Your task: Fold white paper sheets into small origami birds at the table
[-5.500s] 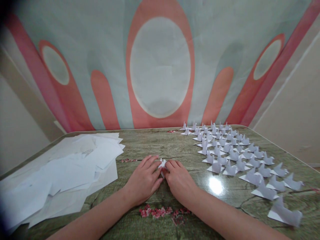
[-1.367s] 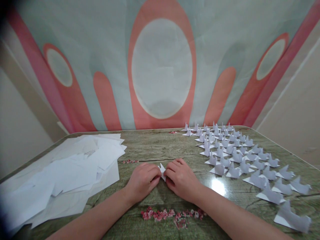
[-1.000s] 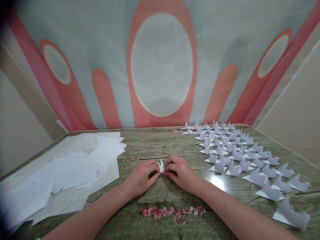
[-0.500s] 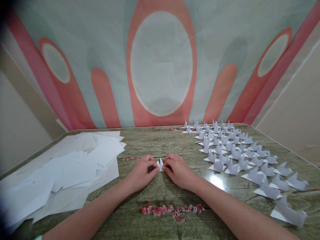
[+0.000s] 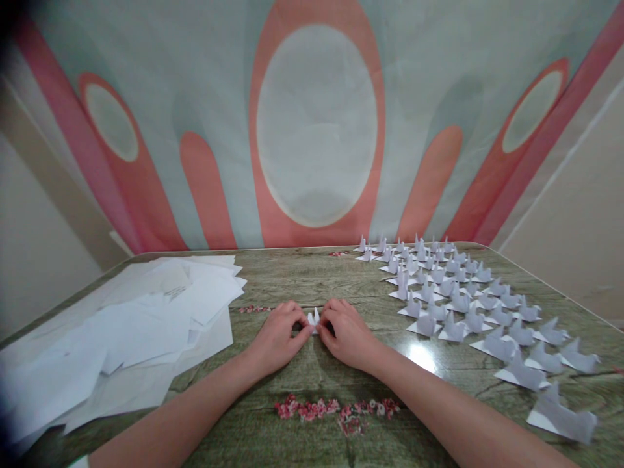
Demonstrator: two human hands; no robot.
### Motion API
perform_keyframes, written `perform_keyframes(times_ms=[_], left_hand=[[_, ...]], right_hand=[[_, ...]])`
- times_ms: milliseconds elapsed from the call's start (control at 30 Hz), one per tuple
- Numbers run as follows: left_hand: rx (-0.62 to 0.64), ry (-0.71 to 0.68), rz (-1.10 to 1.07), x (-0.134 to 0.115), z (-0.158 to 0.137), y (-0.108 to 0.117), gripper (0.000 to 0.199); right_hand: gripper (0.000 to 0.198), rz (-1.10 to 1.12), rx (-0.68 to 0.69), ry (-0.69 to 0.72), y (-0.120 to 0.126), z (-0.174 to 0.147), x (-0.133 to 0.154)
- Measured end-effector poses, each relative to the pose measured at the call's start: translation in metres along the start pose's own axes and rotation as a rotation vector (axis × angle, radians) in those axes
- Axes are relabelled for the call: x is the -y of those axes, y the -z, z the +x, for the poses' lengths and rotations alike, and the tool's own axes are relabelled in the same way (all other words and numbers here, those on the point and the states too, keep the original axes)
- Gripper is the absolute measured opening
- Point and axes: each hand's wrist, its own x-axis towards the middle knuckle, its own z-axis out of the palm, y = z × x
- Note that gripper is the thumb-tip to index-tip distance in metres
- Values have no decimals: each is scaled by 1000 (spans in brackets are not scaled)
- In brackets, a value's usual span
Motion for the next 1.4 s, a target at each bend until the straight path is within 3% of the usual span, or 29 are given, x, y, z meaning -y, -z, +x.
perform_keyframes(times_ms=[667, 1400], left_hand=[[36, -18, 101, 0, 2, 2, 20], [39, 17, 188, -4, 3, -3, 7]], right_hand=[[4, 24, -20, -74, -2, -1, 2], [4, 11, -15, -134, -8, 1, 0]])
